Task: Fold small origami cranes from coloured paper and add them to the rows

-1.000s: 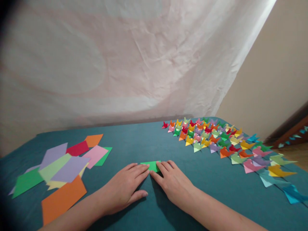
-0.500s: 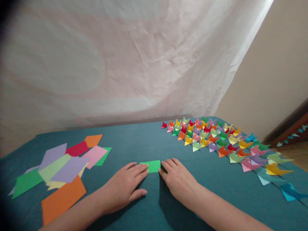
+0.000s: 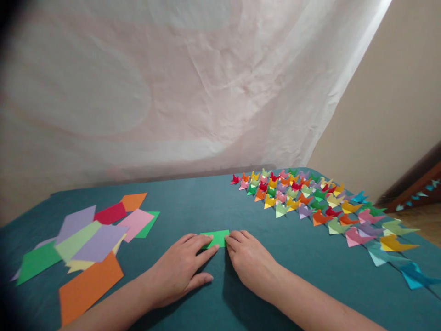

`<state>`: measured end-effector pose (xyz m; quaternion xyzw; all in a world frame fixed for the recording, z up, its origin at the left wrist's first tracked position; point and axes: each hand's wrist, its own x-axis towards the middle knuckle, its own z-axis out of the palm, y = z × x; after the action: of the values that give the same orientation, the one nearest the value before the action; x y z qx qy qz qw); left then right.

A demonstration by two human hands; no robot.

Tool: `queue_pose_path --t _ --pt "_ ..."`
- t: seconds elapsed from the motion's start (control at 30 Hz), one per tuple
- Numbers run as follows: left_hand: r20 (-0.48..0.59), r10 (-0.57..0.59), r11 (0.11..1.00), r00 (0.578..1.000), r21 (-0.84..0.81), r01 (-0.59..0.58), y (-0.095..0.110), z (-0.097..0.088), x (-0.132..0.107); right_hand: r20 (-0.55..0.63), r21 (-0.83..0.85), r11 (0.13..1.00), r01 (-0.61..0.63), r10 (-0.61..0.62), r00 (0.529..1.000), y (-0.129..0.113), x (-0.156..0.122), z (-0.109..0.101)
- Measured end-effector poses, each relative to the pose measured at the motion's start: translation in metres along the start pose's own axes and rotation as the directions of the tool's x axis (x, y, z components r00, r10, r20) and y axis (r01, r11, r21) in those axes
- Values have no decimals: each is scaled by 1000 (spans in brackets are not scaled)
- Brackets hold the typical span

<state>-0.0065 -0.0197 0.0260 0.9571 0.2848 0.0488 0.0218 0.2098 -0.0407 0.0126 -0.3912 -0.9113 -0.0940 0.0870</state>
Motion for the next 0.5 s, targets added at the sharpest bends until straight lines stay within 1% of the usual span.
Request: queue_pose_path --t 0.1,0.5 --pt "-7 -5 1000 1000 11 5 1 -1 0 -21 6 1000 -10 10 1000 -1 0 0" --pt "-30 -1 999 1000 50 2 1 -2 2 -15 -47 999 -23 22 1000 -9 1 0"
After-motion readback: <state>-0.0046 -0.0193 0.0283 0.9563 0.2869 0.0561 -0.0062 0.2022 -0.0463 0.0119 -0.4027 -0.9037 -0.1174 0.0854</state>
